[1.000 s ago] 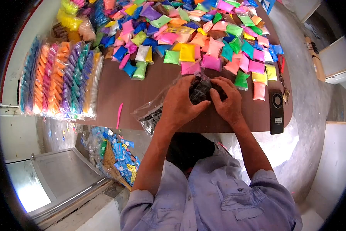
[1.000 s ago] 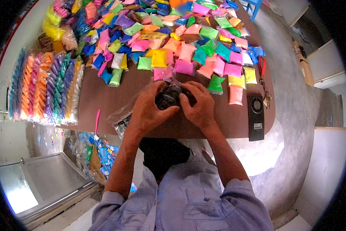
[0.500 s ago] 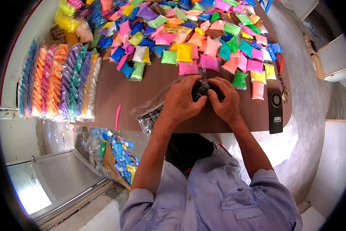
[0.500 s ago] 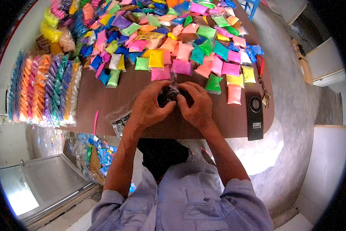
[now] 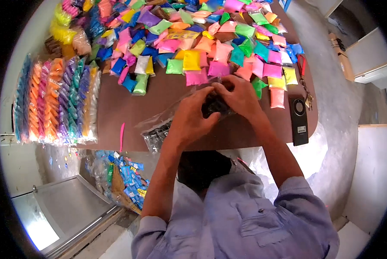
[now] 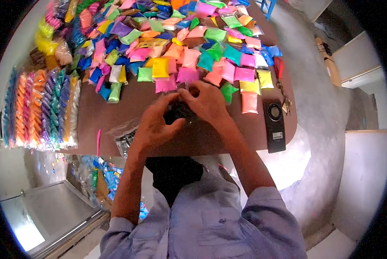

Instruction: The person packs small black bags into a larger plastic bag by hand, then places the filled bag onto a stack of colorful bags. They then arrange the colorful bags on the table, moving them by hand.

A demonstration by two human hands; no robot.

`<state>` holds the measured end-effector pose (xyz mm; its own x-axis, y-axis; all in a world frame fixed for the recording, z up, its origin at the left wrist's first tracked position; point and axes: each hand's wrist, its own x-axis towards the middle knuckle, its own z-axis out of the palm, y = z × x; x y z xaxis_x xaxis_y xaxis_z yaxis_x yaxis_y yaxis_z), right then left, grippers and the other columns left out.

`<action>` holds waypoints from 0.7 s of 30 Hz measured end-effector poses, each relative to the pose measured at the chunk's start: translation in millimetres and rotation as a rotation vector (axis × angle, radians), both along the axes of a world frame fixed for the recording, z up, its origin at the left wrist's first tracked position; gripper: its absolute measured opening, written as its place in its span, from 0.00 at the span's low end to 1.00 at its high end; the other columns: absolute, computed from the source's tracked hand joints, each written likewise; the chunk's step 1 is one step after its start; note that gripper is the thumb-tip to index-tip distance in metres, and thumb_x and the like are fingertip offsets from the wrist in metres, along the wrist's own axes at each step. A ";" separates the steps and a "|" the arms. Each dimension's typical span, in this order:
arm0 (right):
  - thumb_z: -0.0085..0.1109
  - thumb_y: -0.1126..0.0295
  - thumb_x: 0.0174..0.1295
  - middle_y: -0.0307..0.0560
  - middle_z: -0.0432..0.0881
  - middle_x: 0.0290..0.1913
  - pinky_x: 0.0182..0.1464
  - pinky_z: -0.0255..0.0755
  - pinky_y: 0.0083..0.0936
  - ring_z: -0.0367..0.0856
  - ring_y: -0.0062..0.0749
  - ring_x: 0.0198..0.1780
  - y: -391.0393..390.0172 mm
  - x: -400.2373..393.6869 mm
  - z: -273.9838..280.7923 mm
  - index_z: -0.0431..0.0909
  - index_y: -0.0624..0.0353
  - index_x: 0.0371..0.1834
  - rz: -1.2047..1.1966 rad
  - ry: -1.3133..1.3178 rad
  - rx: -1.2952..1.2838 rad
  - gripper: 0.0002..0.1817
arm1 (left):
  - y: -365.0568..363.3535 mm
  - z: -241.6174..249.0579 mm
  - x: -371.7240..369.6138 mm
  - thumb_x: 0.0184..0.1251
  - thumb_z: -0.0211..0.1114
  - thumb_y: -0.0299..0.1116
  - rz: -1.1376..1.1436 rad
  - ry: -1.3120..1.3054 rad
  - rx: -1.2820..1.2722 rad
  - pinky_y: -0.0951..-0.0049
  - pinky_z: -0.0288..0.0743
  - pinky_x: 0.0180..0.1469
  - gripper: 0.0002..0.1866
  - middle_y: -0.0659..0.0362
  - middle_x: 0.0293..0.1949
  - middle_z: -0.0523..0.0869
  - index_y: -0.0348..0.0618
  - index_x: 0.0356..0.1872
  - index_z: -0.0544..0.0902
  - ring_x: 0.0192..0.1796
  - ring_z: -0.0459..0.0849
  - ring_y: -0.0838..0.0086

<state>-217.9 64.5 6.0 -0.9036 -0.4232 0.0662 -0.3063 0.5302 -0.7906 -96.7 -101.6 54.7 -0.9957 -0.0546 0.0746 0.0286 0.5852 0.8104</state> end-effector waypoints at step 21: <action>0.67 0.60 0.68 0.60 0.94 0.45 0.59 0.83 0.52 0.90 0.61 0.51 -5.7 -22.8 -21.1 0.93 0.60 0.40 0.068 0.035 -0.064 0.14 | -1.5 -3.9 -9.3 0.61 0.78 0.32 -0.116 -0.049 -0.128 0.52 0.82 0.69 0.36 0.41 0.61 0.91 0.39 0.73 0.81 0.63 0.90 0.43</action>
